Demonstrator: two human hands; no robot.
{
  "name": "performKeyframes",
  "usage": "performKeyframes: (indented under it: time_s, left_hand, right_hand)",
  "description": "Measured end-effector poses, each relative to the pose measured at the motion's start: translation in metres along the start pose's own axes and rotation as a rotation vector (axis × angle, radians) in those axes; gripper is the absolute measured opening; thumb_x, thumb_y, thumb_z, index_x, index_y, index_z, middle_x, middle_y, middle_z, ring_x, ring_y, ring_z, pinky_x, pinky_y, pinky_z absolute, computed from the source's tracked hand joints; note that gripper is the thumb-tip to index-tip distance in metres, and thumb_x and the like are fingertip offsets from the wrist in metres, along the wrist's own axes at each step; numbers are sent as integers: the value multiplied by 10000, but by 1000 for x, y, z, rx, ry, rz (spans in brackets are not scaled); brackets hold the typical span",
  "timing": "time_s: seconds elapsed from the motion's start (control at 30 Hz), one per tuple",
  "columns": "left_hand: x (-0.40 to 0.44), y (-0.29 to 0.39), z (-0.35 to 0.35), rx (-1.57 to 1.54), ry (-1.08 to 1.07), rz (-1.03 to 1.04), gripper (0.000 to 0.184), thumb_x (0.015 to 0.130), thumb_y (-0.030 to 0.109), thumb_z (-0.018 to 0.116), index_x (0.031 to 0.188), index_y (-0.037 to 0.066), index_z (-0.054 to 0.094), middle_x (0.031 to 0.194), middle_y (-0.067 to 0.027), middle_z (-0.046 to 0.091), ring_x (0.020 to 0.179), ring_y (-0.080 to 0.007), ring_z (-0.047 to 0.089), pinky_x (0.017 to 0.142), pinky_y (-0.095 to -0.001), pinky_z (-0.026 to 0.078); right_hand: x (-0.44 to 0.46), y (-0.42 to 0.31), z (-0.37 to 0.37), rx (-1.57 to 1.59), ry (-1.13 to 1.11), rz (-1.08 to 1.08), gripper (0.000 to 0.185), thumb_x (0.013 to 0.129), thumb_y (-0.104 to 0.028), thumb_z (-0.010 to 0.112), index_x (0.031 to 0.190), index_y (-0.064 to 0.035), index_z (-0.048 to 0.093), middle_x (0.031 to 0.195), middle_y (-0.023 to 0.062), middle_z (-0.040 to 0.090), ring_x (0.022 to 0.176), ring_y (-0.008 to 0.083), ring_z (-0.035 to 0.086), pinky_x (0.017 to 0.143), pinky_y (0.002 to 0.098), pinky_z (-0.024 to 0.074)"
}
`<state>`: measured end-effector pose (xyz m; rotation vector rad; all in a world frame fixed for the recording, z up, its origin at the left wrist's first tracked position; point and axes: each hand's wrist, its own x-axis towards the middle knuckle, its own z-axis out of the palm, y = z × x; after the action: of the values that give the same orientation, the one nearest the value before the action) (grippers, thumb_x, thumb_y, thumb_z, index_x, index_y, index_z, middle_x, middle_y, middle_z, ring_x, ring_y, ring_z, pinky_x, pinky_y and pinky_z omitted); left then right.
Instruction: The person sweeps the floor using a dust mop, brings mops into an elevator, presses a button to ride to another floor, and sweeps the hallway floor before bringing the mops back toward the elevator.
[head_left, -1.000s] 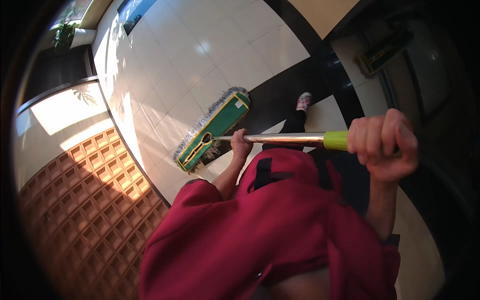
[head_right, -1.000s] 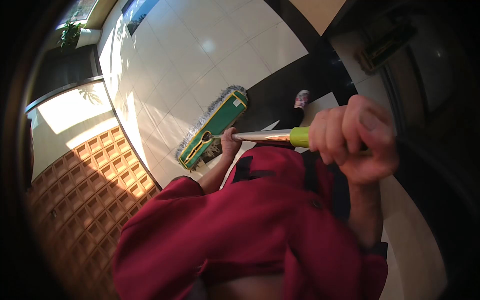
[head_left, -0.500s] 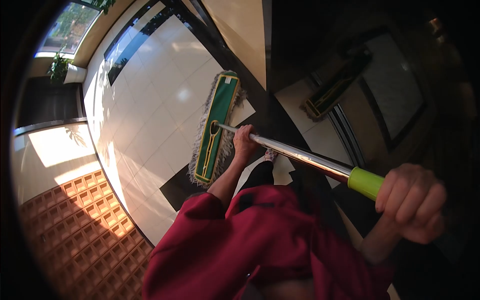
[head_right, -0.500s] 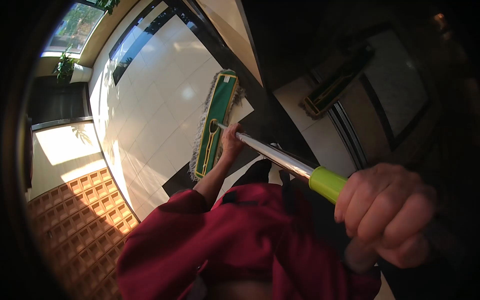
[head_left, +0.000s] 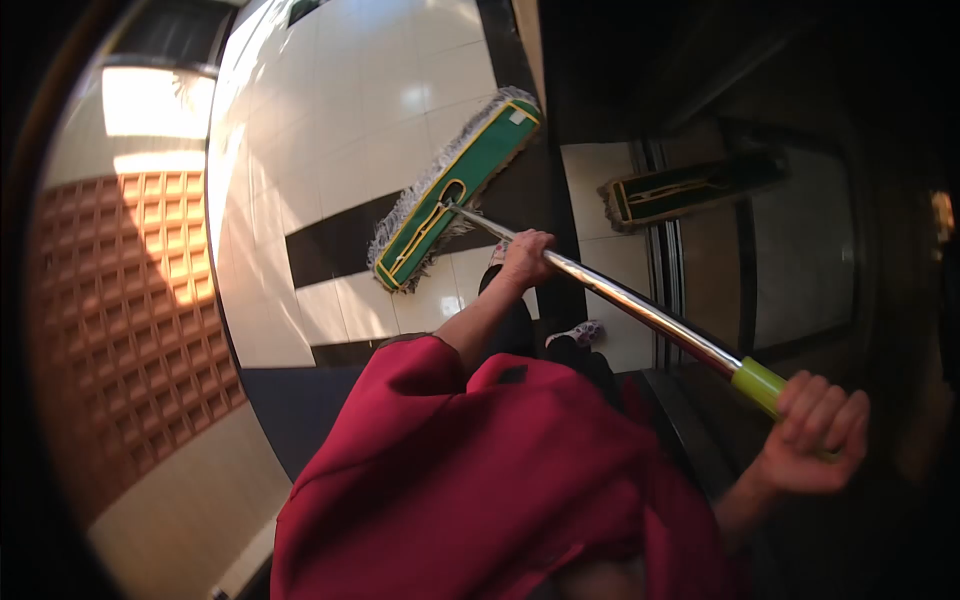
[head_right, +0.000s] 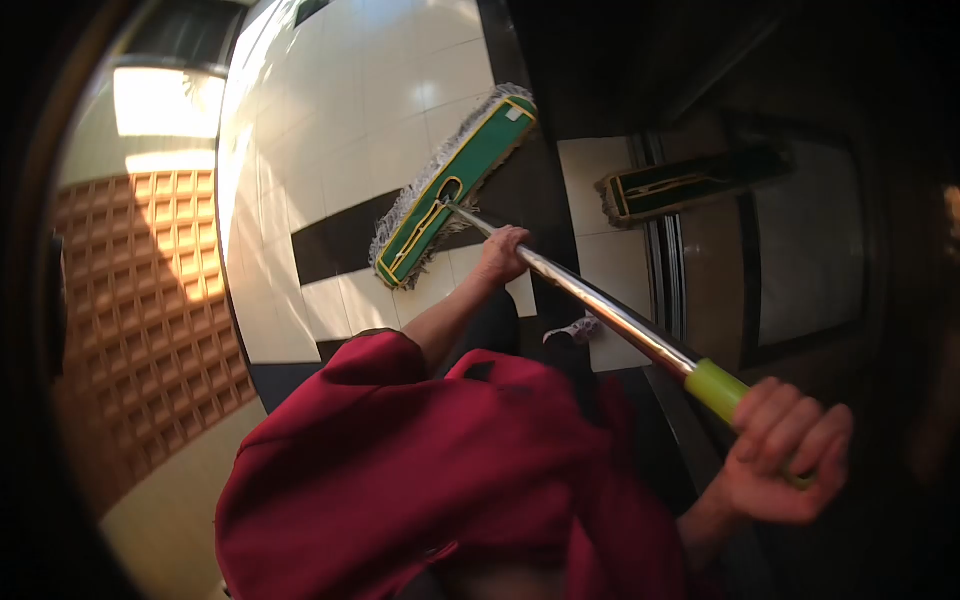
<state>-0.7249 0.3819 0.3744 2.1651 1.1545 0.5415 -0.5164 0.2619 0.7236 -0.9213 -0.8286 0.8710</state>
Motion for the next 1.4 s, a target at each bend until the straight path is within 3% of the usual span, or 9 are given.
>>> performKeyframes:
  time_s: [0.07, 0.3, 0.5, 0.63, 0.77, 1.03, 1.23, 1.3, 1.4]
  left_hand:
    - [-27, 29, 21, -74, 123, 0, 158, 566, 202, 591, 642, 77, 531, 652, -129, 534, 661, -317, 519, 604, -403, 417]
    - [-50, 110, 60, -106, -440, -37, 114, 533, 159, 526, 621, 87, 540, 597, -108, 551, 630, -305, 553, 593, -392, 432]
    - [-45, 125, 78, -64, -731, 67, 151, 599, 179, 466, 652, 118, 594, 672, -118, 586, 711, -284, 574, 613, -374, 461]
    - [-43, 128, 81, -83, -877, 72, 168, 627, 189, 468, 678, 125, 615, 726, -105, 600, 740, -274, 575, 635, -368, 461]
    - [-52, 108, 97, -130, -819, 46, 175, 651, 189, 459, 693, 118, 614, 747, -98, 601, 757, -280, 575, 650, -363, 463]
    - [-68, -47, 17, 52, -724, -413, 176, 554, 117, 534, 712, 128, 611, 757, -104, 592, 798, -256, 571, 699, -353, 462]
    - [-127, -199, -63, 319, -400, -590, 132, 548, 83, 576, 675, 115, 582, 742, -87, 556, 750, -265, 542, 637, -349, 447]
    - [-122, -194, -87, 344, -252, -661, 127, 559, 76, 576, 679, 117, 571, 734, -68, 538, 786, -240, 534, 659, -325, 439]
    - [-101, -170, -66, 381, -210, -666, 118, 578, 67, 570, 684, 117, 561, 737, -51, 525, 813, -222, 525, 685, -312, 428]
  right_hand:
    - [-5, -18, -21, -6, 10, 42, 281, 827, -220, 323, 559, -143, 293, 396, -18, 280, 339, 79, 250, 424, 218, 278]
    - [-24, -79, -99, -281, 246, 60, 253, 827, -184, 341, 595, -135, 252, 487, -12, 280, 453, 89, 250, 477, 229, 260]
    - [-57, -113, -147, -1969, 134, 51, 181, 837, -146, 482, 783, 19, 534, 659, 82, 526, 587, 169, 495, 573, 268, 412]
    - [-53, -124, -146, -2348, -137, 398, 229, 835, -203, 464, 767, -4, 553, 662, 195, 536, 584, 333, 512, 502, 364, 389]
    - [-67, -103, -191, -2302, 28, 427, 307, 823, -246, 454, 685, 10, 554, 622, 202, 531, 572, 369, 499, 506, 415, 372]
    - [-43, 68, -109, -1749, -15, 604, 192, 790, -155, 525, 709, 14, 565, 561, 105, 529, 502, 137, 453, 496, 304, 382]
    - [-24, 166, 28, -1098, -615, 845, 200, 708, -168, 599, 889, -88, 571, 709, 106, 592, 618, 221, 599, 558, 287, 466]
    - [-8, 177, 47, -1119, -865, 452, 286, 664, -193, 645, 920, -95, 566, 757, 72, 606, 611, 234, 589, 532, 304, 466]
    - [4, 168, 20, -1172, -860, 435, 290, 659, -181, 653, 918, -81, 568, 761, 75, 605, 620, 218, 591, 523, 296, 463]
